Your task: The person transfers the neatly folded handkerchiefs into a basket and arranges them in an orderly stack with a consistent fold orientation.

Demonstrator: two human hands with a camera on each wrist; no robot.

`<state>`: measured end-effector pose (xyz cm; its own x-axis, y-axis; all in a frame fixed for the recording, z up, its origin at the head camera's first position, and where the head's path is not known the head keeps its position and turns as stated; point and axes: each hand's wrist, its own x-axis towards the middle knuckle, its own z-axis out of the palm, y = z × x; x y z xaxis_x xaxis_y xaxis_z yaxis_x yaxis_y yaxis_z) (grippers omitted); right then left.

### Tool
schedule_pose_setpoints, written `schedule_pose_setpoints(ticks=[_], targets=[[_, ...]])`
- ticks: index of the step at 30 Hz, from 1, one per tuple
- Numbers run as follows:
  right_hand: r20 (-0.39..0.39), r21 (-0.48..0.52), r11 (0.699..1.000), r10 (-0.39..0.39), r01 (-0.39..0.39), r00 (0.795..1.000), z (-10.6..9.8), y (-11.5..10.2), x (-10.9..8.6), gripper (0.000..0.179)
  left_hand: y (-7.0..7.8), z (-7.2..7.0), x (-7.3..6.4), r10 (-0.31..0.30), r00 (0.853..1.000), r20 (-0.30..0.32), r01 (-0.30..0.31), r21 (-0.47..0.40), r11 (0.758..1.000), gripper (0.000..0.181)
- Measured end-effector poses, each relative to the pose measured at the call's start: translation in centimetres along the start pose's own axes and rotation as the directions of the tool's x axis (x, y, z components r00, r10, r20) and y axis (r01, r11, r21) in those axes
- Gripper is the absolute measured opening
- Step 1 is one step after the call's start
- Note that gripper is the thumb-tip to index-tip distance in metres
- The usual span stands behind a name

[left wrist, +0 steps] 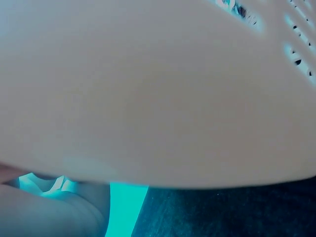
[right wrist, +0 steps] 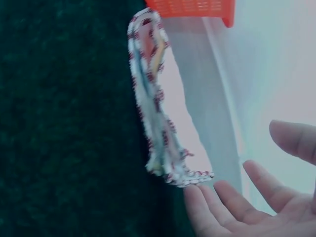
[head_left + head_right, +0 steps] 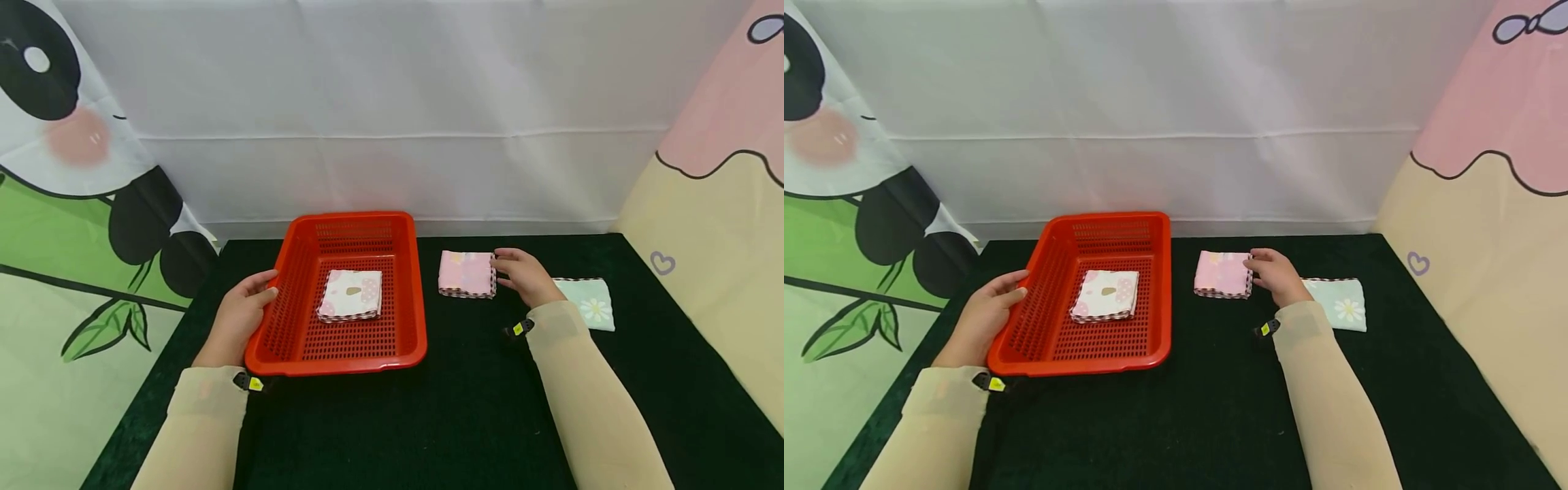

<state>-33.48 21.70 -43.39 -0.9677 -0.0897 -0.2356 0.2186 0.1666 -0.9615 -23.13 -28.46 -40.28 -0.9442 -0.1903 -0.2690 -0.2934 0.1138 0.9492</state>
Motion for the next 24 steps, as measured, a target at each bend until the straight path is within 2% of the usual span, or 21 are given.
schedule_pose_setpoints(ticks=[8,17,21,24], targets=[[-0.009,0.030,0.998,0.059,-0.059,0.998,0.0,0.8,0.8,0.058,0.0,0.1,-0.1,-0.020,1.000,0.011,0.020,-0.023,1.000,0.050],[-0.006,0.096,0.980,0.178,-0.177,0.984,-0.2,-0.1,0.9,0.056,0.1,0.0,-0.3,-0.021,1.000,0.012,0.022,-0.035,0.999,0.050],[0.005,0.090,0.974,0.206,-0.206,0.979,-0.2,-0.3,1.0,0.054,0.0,0.0,-0.3,-0.020,1.000,0.015,0.021,-0.048,0.999,0.050],[0.020,0.075,0.977,0.199,-0.200,0.980,-0.1,-0.3,1.2,0.054,0.0,-0.1,-0.2,-0.018,1.000,0.017,0.019,-0.052,0.998,0.049]])
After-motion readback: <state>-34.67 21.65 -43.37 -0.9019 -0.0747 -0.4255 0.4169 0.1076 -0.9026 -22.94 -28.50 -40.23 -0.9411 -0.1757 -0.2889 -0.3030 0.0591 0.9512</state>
